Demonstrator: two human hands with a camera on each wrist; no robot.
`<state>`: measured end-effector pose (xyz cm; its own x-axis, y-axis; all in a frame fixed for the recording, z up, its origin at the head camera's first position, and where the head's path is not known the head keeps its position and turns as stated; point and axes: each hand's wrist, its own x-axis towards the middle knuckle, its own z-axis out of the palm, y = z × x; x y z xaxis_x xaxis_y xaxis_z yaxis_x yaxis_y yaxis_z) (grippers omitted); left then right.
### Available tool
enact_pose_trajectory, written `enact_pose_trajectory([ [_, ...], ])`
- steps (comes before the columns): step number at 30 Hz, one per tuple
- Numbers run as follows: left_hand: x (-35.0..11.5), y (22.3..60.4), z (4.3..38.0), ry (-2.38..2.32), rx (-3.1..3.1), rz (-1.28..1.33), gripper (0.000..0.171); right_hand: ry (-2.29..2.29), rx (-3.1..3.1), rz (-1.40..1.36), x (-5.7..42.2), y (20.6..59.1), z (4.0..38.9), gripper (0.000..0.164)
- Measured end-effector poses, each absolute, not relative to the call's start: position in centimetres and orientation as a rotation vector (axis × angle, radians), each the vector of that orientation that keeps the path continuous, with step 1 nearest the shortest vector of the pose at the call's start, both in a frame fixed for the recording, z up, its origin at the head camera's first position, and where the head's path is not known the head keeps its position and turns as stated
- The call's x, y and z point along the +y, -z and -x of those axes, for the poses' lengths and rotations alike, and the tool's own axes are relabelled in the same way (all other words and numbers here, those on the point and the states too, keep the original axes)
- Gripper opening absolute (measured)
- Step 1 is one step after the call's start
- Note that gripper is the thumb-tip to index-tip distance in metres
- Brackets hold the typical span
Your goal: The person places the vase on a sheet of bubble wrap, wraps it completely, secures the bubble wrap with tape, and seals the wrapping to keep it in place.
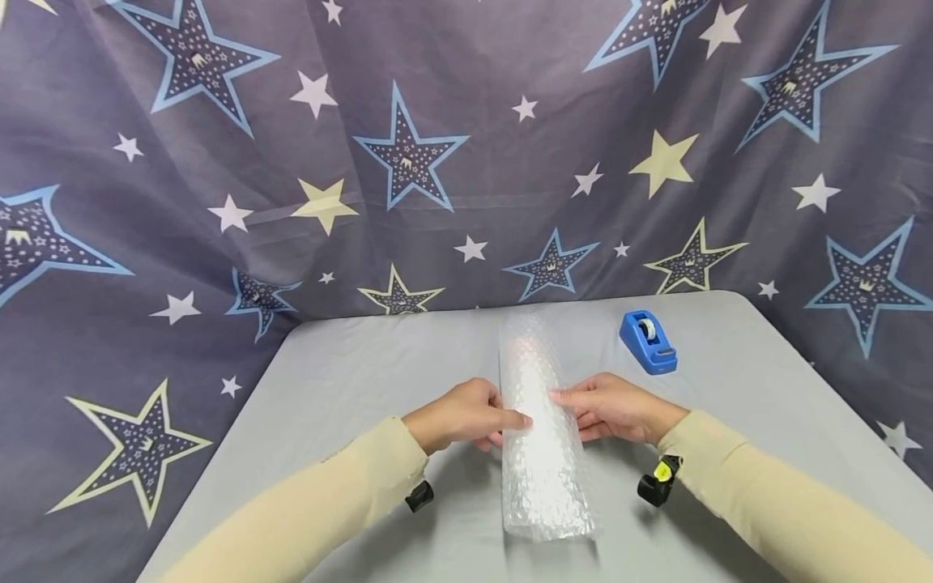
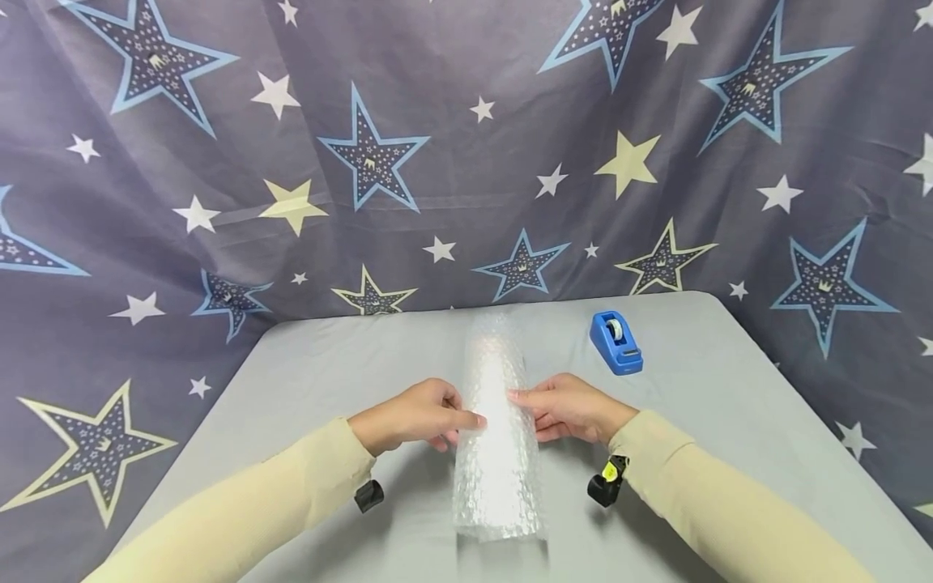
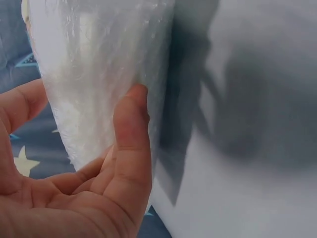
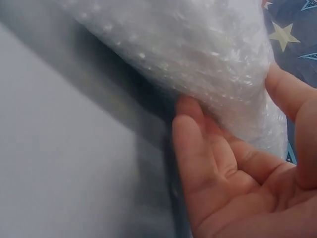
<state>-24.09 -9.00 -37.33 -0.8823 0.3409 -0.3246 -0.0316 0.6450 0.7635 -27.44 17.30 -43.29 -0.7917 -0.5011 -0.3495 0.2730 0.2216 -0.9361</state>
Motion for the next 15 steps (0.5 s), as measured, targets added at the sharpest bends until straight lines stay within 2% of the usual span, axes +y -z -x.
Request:
enact_pose_trajectory([
  [15, -9.72, 38.43, 24.13, -1.159, 2.392, -0.233, 0.044, 1.626, 1.890, 0.143, 17.32, 44.28, 27.42, 0.054],
])
